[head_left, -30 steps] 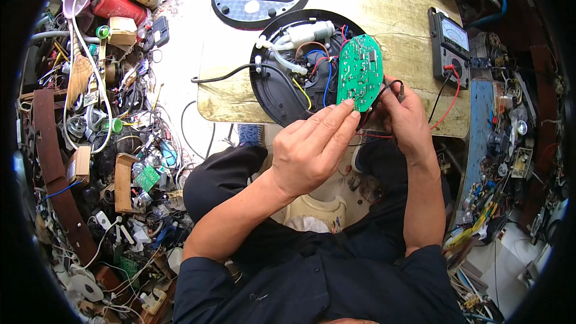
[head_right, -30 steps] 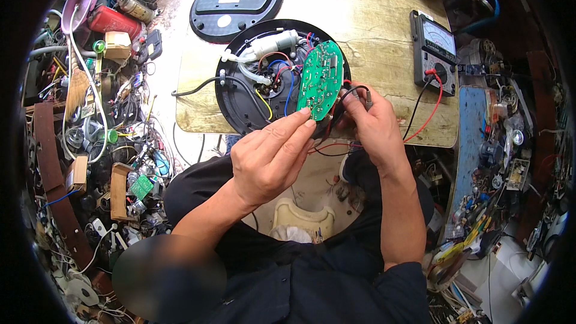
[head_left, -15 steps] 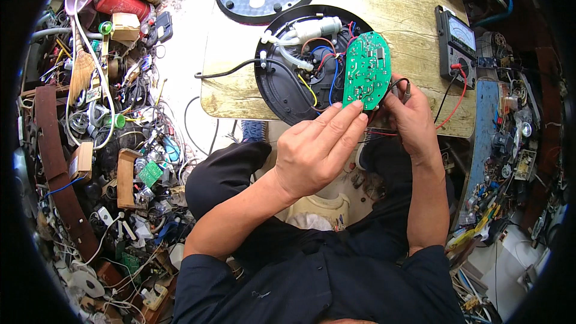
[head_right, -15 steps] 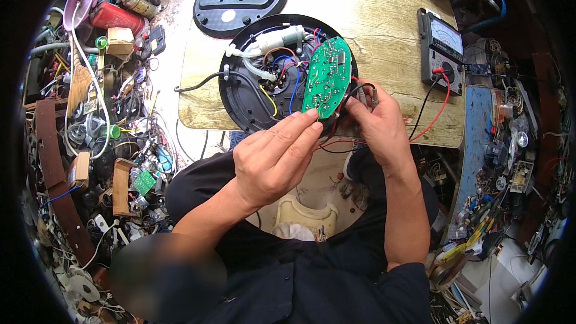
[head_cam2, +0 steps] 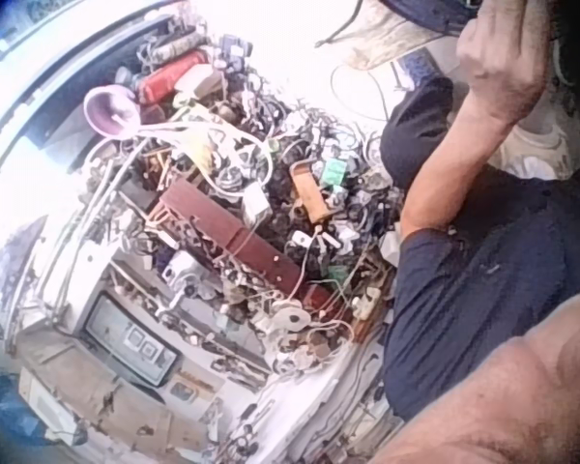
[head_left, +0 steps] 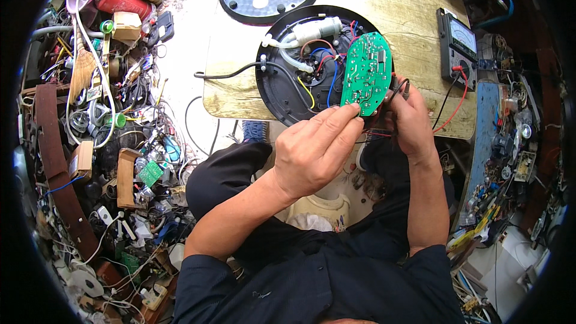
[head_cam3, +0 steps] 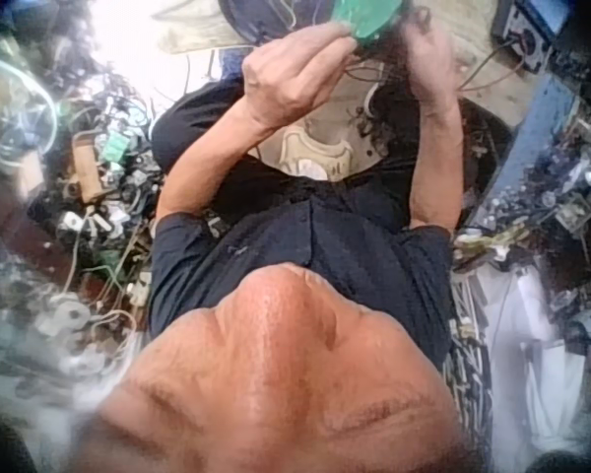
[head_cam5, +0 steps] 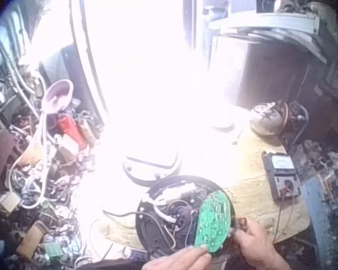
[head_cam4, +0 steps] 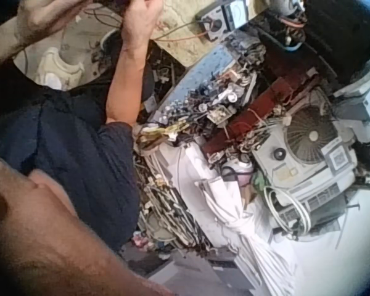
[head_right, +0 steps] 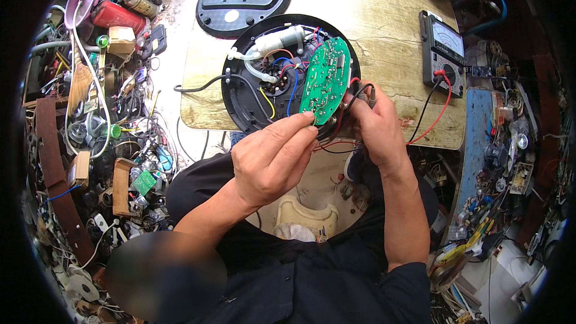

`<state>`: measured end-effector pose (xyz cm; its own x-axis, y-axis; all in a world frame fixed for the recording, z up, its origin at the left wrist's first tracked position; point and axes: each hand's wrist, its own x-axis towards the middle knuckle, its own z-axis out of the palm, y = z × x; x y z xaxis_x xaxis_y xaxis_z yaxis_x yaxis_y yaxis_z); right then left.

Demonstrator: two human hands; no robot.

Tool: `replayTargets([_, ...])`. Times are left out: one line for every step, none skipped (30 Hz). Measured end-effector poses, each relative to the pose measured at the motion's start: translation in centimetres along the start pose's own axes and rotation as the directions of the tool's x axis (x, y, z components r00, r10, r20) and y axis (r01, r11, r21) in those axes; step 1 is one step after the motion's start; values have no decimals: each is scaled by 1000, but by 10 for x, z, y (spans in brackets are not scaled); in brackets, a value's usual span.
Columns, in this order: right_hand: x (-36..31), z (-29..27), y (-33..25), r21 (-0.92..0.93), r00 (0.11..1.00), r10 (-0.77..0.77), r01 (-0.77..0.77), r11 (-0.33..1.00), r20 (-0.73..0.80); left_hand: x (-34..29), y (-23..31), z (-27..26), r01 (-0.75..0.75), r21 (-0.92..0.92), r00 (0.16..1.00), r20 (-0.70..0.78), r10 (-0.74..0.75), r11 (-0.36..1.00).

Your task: The person uses a multimeter to test electrical continuity on a white dome-shaped device and a black circular device. They probe internal wires and circuit board points while seated at a cluttered workbench.

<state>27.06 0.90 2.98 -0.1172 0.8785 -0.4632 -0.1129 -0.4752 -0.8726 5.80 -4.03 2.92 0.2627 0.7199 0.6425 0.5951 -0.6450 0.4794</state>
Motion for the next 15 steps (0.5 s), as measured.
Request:
replayTargets([0,-2,0,15,1000,-27,27,1000,-10,1,0,0,5,-16,1000,-12,-5,1000])
replayTargets([1,-3,-1,25,998,-54,55,998,-19,1,0,0,0,-35,1000,-19,-1,999])
replayTargets([0,-2,-3,-5,994,-98,98,995,-56,2,1,1,-5,-54,1000,-26,3,999])
replayTargets([0,-1,-5,-36,985,-143,140,989,-92,2,1,1,-10,-74,999,-33,8,997])
replayTargets([2,-1,-7,-44,971,-221,218,975,-86,2,2,3,-12,-106,999,-49,7,994])
replayTargets([3,-1,-10,-52,951,-297,294,955,-82,2,3,6,-14,-138,998,-66,5,990])
replayTargets([3,-1,-13,-76,936,-335,328,942,-106,2,4,8,-18,-170,997,-83,4,985])
replayTargets([2,-2,-15,-99,919,-372,361,927,-131,1,5,8,-23,-188,999,-51,14,982])
replayTargets([1,-2,-18,-123,899,-409,393,911,-154,2,6,8,-27,-189,999,-47,19,982])
replayTargets([2,-2,-21,-77,890,-433,426,901,-145,4,7,8,-31,-189,999,-43,24,982])
replayTargets([2,-2,-21,-96,875,-457,447,890,-160,5,9,9,-37,-191,999,-35,31,981])
replayTargets([2,-3,-21,-114,860,-480,467,877,-173,4,9,12,-38,-203,999,-40,31,978])
replayTargets([2,-2,-22,-133,844,-503,486,864,-186,5,10,13,-42,-199,998,-50,33,979])
replayTargets([2,1,-23,-75,843,-493,489,869,-215,5,11,13,-46,-195,998,-57,36,980])
replayTargets([3,1,-23,-54,840,-497,498,865,-216,5,11,13,-50,-191,997,-64,38,980])
